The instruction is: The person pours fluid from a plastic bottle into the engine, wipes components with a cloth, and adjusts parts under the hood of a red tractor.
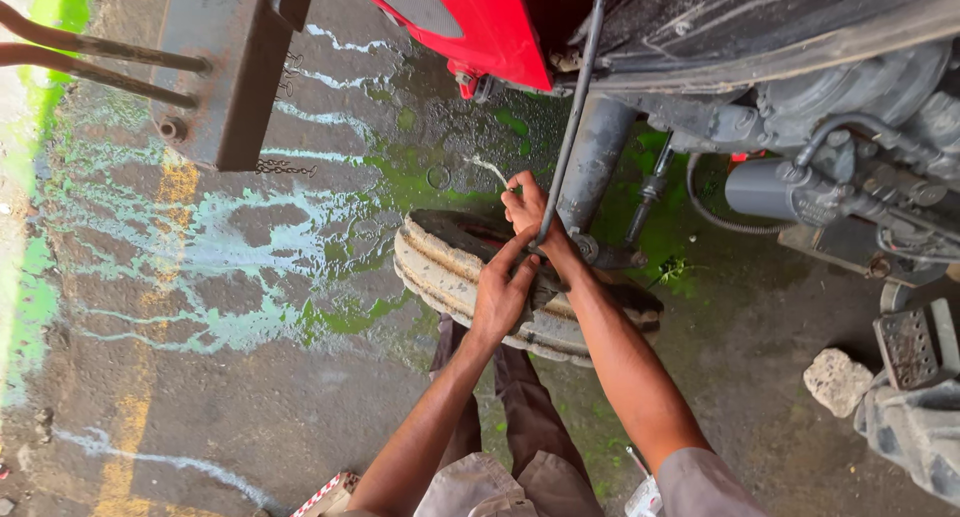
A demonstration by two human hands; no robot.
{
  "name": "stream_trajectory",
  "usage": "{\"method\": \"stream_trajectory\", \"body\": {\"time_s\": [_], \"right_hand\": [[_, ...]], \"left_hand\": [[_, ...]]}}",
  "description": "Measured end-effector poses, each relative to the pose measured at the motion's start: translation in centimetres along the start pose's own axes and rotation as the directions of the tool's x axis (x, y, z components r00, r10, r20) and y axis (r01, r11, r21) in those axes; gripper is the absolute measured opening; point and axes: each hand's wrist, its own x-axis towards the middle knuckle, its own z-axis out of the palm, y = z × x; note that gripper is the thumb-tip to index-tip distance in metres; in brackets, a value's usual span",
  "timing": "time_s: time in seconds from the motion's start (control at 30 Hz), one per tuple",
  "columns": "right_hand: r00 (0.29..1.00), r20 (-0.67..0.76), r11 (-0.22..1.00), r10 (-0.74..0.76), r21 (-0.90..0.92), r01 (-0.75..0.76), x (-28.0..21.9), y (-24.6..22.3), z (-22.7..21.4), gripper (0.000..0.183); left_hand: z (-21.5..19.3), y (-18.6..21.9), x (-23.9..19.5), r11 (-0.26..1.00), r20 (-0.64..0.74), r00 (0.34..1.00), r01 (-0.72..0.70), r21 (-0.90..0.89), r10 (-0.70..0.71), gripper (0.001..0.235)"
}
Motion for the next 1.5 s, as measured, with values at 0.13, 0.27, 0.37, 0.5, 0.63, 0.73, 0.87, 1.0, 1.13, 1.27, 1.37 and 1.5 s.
{"method": "stream_trajectory", "body": {"time_s": [0.13, 0.27, 0.37, 0.5, 0.63, 0.73, 0.87, 1.0, 1.13, 1.27, 1.37, 1.5], "right_hand": [[0.979, -0.107, 0.983, -0.175, -0.077, 0.168, -1.0, -1.8, -0.7, 0.020], [0.940, -0.189, 0.955, -0.283, -0.142, 0.260, -2.9, -4.5, -1.5, 0.019], [0.932, -0.177, 0.949, -0.315, -0.068, 0.308, -4.4, -5.7, -1.8, 0.018], [0.938, -0.130, 0.947, -0.320, -0.058, 0.315, -4.1, -6.1, -1.6, 0.017], [0.960, -0.095, 0.964, -0.265, -0.030, 0.263, -4.4, -6.0, -1.8, 0.017], [0.968, -0.099, 0.973, -0.231, -0.049, 0.227, -4.3, -6.4, -1.9, 0.016], [0.952, -0.088, 0.956, -0.292, 0.008, 0.294, -4.9, -6.8, -2.1, 0.014], [0.961, -0.080, 0.960, -0.264, 0.074, 0.270, -5.2, -7.2, -1.8, 0.015], [0.962, -0.017, 0.950, -0.273, 0.156, 0.272, -4.9, -6.9, -1.3, 0.015], [0.966, -0.096, 0.967, -0.240, 0.063, 0.246, -4.8, -7.0, -1.2, 0.019], [0.954, -0.089, 0.954, -0.287, 0.067, 0.293, -5.1, -7.3, -1.3, 0.016], [0.958, -0.023, 0.956, -0.287, 0.050, 0.288, -5.1, -7.5, -1.1, 0.019]], "left_hand": [[0.1, 0.3, 0.4, 1.000, 0.008, 1.000, 0.005, -0.004, -0.005, 0.038], [0.7, 0.2, 0.3, 0.999, -0.026, 0.999, 0.037, 0.001, -0.037, 0.033], [1.0, 0.0, 0.6, 1.000, -0.051, 0.999, -0.013, 0.024, 0.014, 0.029], [1.4, -0.5, 0.8, 0.998, -0.072, 0.997, -0.026, 0.064, 0.031, 0.025], [1.5, -0.7, 0.9, 0.994, -0.089, 0.991, -0.092, 0.059, 0.097, 0.024], [1.6, -0.6, 1.1, 0.996, -0.084, 0.993, -0.075, 0.056, 0.080, 0.024], [1.5, -0.6, 1.0, 0.996, -0.071, 0.994, -0.085, 0.037, 0.088, 0.024], [1.2, -0.5, 1.0, 0.998, -0.057, 0.996, -0.067, 0.014, 0.067, 0.025], [1.1, -0.9, 1.1, 1.000, -0.069, 0.997, -0.020, 0.005, 0.021, 0.025], [1.0, -1.3, 1.3, 1.000, -0.073, 0.997, -0.026, -0.017, 0.024, 0.025], [1.0, -1.6, 1.2, 0.999, -0.077, 0.996, -0.040, -0.015, 0.039, 0.025], [0.9, -1.9, 1.2, 0.989, -0.091, 0.985, -0.150, -0.009, 0.149, 0.023]]}}
